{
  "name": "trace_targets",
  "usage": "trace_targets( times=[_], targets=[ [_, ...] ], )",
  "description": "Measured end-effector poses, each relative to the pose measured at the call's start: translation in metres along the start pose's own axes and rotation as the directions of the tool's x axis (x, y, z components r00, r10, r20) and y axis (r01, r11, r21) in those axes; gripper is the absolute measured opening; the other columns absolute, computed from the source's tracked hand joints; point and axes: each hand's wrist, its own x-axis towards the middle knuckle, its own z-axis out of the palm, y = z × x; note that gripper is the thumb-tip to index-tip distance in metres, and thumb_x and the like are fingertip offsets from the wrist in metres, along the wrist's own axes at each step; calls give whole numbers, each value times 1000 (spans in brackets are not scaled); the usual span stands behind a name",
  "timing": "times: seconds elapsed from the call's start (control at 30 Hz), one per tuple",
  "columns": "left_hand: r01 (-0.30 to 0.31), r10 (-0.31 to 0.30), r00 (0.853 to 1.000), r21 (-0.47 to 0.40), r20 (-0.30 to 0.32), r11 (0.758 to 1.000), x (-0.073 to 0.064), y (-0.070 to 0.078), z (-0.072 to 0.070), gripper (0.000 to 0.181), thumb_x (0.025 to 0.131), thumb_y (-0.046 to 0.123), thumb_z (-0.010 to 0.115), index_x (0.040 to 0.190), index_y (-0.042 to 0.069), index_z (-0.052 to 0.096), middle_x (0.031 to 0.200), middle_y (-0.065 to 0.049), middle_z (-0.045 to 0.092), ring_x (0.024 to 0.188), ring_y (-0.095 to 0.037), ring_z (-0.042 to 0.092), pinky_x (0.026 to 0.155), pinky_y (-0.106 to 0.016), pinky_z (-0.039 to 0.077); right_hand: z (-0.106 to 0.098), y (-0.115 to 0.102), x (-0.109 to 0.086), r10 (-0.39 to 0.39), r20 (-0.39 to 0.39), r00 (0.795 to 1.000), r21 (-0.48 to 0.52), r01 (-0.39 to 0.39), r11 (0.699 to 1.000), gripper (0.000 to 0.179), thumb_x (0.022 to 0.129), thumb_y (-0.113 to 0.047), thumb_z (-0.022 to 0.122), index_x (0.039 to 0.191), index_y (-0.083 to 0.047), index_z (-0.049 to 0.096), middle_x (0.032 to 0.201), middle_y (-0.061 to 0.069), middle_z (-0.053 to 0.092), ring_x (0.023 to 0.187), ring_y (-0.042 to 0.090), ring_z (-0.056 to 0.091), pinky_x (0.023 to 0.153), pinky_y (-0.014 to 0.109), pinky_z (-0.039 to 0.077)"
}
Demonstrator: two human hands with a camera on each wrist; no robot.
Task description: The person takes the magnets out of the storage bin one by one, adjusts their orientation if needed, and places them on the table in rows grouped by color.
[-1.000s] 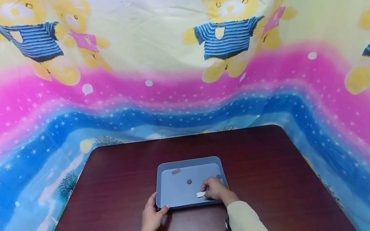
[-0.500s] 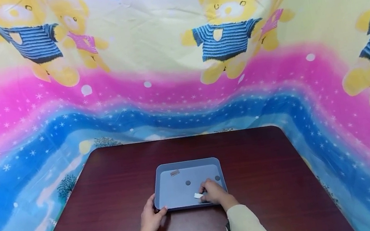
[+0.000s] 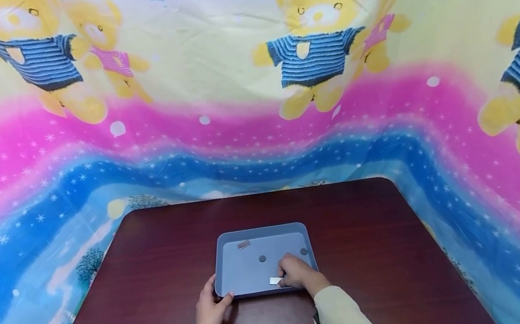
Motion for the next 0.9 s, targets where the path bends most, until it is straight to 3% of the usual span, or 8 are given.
trace_targets(
  times=[0.2, 0.37, 0.63, 0.77, 0.9],
  targets=[
    [3, -3, 1000, -1, 13, 1000, -1, -1, -3, 69, 75, 18, 76, 134, 1, 45, 102, -16, 54, 81, -22, 50, 70, -40, 41, 3, 2, 3, -8, 0, 1000, 98, 8, 995, 22, 72, -13, 77, 67, -16, 56, 69, -8, 48, 62, 7, 43, 58, 26, 41],
    [-1, 1, 999, -1, 37, 1000, 1, -3, -3, 69, 76, 20, 76, 136, 3, 44, 98, -14, 53, 80, -21, 48, 69, -39, 40, 4, 1, 6, -4, -48, 999, 171, 12, 985, 21, 69, -10, 80, 72, -11, 59, 70, -7, 49, 64, 8, 44, 59, 26, 40],
    [-3, 3, 1000, -13, 20, 1000, -1, -3, -6, 69, 76, 18, 76, 135, 2, 44, 103, -16, 53, 83, -22, 50, 71, -39, 42, 5, -2, 9, -34, -47, 998, 81, 38, 996, 20, 68, -12, 78, 68, -14, 58, 71, -7, 46, 65, 8, 42, 59, 26, 40],
    [-11, 11, 1000, -17, 26, 1000, -1, -2, -5, 70, 76, 18, 75, 135, 1, 43, 103, -17, 54, 83, -23, 51, 71, -39, 42, 5, -1, 9, -33, -84, 996, 33, 36, 999, 22, 62, -11, 73, 64, -17, 52, 65, -9, 44, 58, 7, 40, 54, 24, 38],
    [-1, 2, 1000, -32, 28, 1000, -1, -1, -5, 70, 75, 17, 76, 136, 2, 43, 107, -18, 54, 85, -24, 52, 72, -40, 43, 4, -2, 9, -44, -121, 992, 12, 46, 999, 18, 65, -9, 69, 65, -16, 51, 62, -9, 45, 56, 6, 41, 52, 23, 38]
  ],
)
